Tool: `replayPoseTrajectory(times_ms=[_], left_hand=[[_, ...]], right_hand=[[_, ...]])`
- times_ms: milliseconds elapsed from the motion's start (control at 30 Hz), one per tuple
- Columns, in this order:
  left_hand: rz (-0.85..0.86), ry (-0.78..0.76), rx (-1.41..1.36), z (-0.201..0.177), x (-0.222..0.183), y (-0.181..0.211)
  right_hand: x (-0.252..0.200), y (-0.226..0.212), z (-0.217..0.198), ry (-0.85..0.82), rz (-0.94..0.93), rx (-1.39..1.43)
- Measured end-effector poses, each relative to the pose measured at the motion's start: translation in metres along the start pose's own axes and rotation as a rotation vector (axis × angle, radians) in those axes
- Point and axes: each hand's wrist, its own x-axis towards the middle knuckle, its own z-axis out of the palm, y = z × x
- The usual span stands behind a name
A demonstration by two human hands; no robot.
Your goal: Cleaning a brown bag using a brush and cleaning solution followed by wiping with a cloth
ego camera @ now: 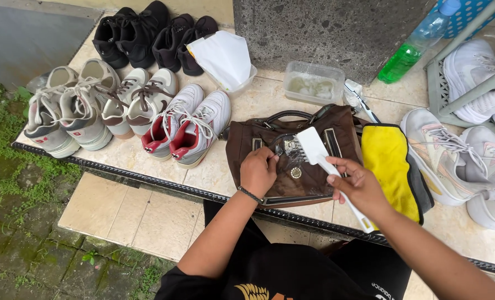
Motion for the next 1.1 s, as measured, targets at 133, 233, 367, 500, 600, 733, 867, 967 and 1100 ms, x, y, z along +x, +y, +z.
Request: replayPoseTrajectory(times_ms=[133, 233, 367, 500, 600, 733, 867, 967, 1100], left_hand=[[-0.043, 0.016, -0.072, 0.002, 0.002, 0.002], [-0.089, 0.035, -0.168, -0.006, 0.000, 0.007], [-0.126, 0.003, -0.279, -0.018, -0.003, 0.016], [-0.147, -0.013, -0.288, -0.021, 0.001, 0.017], [-0.144, -0.020, -0.305, -0.022, 0.003, 0.017], [-0.194, -0.115, -0.299, -0.021, 0.007, 0.003], [-0.227, -0.169, -0.298, -0.015, 0.013, -0.006], [-0.247, -0.205, -0.293, -0.013, 0.015, -0.012], [-0.274, -0.253, -0.303, -0.018, 0.018, -0.013]], right_hand=[[-0.006, 0.014, 0.030, 0.028, -0.054, 0.062], [-0.015, 0.025, 0.040, 0.014, -0.036, 0.042], [-0.038, 0.002, 0.021, -0.062, 0.138, -0.052], [-0.027, 0.003, 0.006, -0.021, 0.105, -0.115], [-0.015, 0.018, 0.023, -0.026, 0.047, -0.057], [-0.025, 0.009, 0.013, -0.184, 0.162, -0.098], [-0.012, 0.002, 0.004, -0.147, 0.115, -0.102], [-0.017, 0.010, 0.013, -0.205, 0.089, -0.096], [-0.025, -0.011, 0.001, -0.320, 0.241, -0.151]])
